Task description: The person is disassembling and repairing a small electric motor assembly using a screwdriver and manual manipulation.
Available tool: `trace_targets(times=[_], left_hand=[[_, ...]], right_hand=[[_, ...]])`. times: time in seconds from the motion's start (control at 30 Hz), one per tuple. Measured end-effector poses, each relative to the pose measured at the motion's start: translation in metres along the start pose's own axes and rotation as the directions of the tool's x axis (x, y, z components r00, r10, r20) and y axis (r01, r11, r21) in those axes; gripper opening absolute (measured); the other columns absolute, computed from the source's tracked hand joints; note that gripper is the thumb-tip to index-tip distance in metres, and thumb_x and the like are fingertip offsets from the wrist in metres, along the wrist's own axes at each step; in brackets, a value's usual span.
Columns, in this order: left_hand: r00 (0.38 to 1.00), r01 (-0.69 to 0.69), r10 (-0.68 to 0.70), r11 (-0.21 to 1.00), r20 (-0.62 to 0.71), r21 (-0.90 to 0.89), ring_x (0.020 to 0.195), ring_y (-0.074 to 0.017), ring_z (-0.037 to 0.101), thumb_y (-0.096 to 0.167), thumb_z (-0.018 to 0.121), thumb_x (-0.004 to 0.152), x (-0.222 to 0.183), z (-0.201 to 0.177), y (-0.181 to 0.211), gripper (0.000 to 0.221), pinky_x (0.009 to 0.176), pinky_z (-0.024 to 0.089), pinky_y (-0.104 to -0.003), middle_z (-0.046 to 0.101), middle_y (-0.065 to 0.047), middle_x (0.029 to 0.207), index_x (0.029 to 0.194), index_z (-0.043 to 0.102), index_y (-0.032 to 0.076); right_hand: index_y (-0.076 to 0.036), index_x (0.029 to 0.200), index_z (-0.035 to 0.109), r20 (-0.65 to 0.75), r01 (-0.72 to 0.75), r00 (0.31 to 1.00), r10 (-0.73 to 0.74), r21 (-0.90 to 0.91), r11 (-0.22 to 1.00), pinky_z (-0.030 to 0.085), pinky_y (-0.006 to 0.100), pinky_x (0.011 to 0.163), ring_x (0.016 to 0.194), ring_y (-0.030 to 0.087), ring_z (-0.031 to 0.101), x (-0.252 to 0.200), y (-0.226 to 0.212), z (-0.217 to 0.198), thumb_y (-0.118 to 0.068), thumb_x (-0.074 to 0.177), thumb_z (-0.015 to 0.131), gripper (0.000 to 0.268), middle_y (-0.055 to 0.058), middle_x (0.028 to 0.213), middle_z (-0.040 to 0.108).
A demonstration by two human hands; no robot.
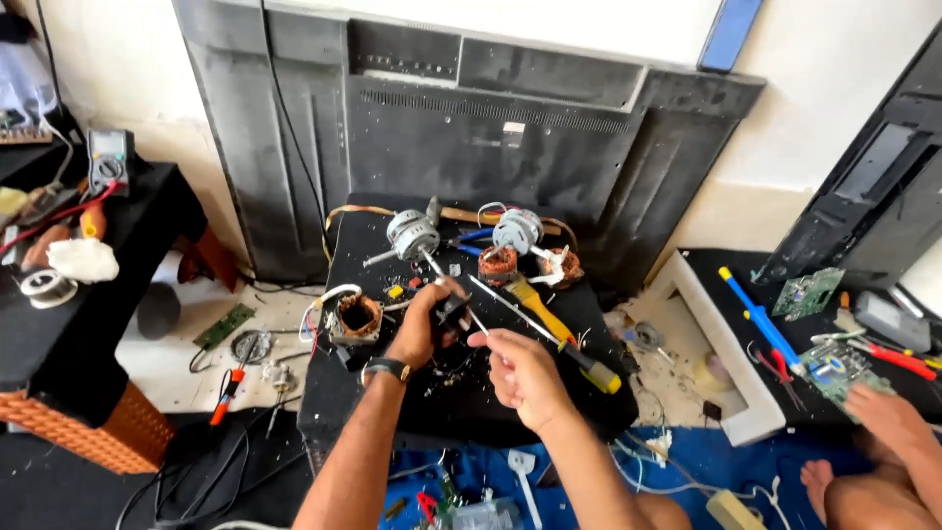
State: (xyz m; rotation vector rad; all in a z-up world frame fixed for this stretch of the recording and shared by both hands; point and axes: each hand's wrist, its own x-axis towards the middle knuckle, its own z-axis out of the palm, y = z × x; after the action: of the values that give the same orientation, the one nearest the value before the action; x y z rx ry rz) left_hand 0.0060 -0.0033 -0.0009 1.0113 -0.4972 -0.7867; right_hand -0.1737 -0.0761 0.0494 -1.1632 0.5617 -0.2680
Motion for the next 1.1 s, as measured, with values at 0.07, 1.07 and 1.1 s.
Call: trace_targets(times=[0.07,1.07,1.1], left_hand=[[1.000,-0.011,0.011,1.000,-0.011,-0.005,0.049,-0.0248,0.048,0.045,0.057,0.087,-0.007,0.008,0.011,0.044,0.038,0.040,-0.031,0.058,-0.025,0.071,0.096,0.065,0.003],[0.981,-0.137,0.094,0.955,-0.168,-0.264,0.049,-0.0308,0.059,0.033,0.069,0.096,0.002,0.007,-0.003,0.032,0.033,0.042,-0.036,0.060,-0.027,0.073,0.096,0.056,0.004],[0.980,-0.136,0.092,0.959,-0.178,-0.250,0.046,-0.0307,0.056,0.036,0.069,0.096,-0.001,0.007,-0.003,0.034,0.032,0.038,-0.034,0.058,-0.027,0.070,0.094,0.056,0.005]], right_hand=[[0.004,0.121,0.070,-0.024,0.091,0.995,-0.096,-0.146,0.985,0.025,0.019,0.027,0.029,0.008,0.031,0.014,0.005,-0.006,-0.018,0.098,0.062,0.032,-0.001,0.046,0.031],[-0.008,0.125,0.074,-0.005,0.560,0.711,-0.704,-0.602,0.570,0.046,0.023,0.048,0.054,0.010,0.057,0.026,0.019,-0.035,-0.012,0.095,0.064,0.032,0.010,0.068,0.071],[-0.014,0.122,0.078,0.041,0.554,0.697,-0.716,-0.666,0.500,0.052,0.023,0.050,0.057,0.009,0.062,0.024,0.021,-0.035,-0.015,0.094,0.068,0.029,0.009,0.072,0.076]])
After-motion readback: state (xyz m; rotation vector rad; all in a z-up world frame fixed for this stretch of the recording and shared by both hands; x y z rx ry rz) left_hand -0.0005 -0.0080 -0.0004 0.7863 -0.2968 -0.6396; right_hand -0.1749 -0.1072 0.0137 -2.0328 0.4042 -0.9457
